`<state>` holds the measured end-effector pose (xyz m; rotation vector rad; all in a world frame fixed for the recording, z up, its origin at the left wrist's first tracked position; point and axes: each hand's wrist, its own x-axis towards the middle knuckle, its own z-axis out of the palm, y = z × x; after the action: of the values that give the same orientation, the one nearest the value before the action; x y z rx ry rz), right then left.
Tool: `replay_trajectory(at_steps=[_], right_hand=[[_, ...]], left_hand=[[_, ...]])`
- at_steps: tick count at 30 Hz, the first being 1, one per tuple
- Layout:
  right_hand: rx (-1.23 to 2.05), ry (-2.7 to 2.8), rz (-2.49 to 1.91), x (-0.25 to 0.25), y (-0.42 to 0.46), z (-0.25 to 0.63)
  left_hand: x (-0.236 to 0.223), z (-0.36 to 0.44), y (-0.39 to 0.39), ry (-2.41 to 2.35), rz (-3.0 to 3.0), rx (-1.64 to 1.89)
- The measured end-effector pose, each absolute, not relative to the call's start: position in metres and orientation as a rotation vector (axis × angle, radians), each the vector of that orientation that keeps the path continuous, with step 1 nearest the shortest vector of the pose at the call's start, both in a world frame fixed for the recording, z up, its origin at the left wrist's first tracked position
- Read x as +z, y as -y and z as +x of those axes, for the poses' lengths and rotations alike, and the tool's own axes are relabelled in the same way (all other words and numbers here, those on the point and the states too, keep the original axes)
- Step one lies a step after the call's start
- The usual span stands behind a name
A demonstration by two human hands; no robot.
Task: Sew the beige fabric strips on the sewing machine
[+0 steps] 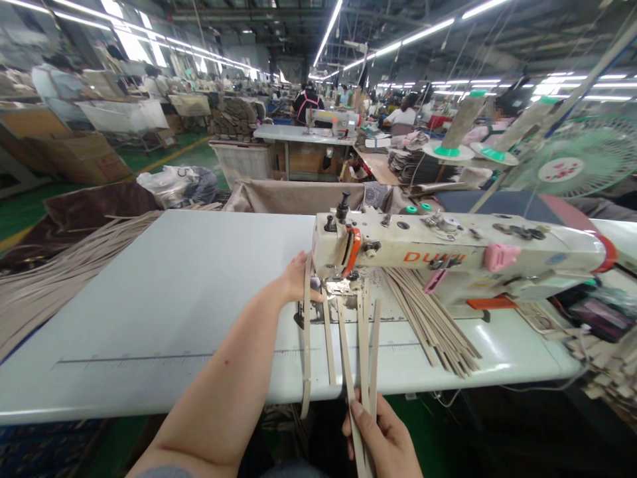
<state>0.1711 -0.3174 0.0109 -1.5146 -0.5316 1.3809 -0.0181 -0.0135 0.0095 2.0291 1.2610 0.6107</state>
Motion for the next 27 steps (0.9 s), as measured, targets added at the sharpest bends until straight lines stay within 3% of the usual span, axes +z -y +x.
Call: replay_trajectory(at_steps=[27], right_hand=[[1.395,0.543,-1.527,-0.012,0.325,0.172]], left_hand=[[0.015,-0.017,0.008,-1.330,2.219,0.397]])
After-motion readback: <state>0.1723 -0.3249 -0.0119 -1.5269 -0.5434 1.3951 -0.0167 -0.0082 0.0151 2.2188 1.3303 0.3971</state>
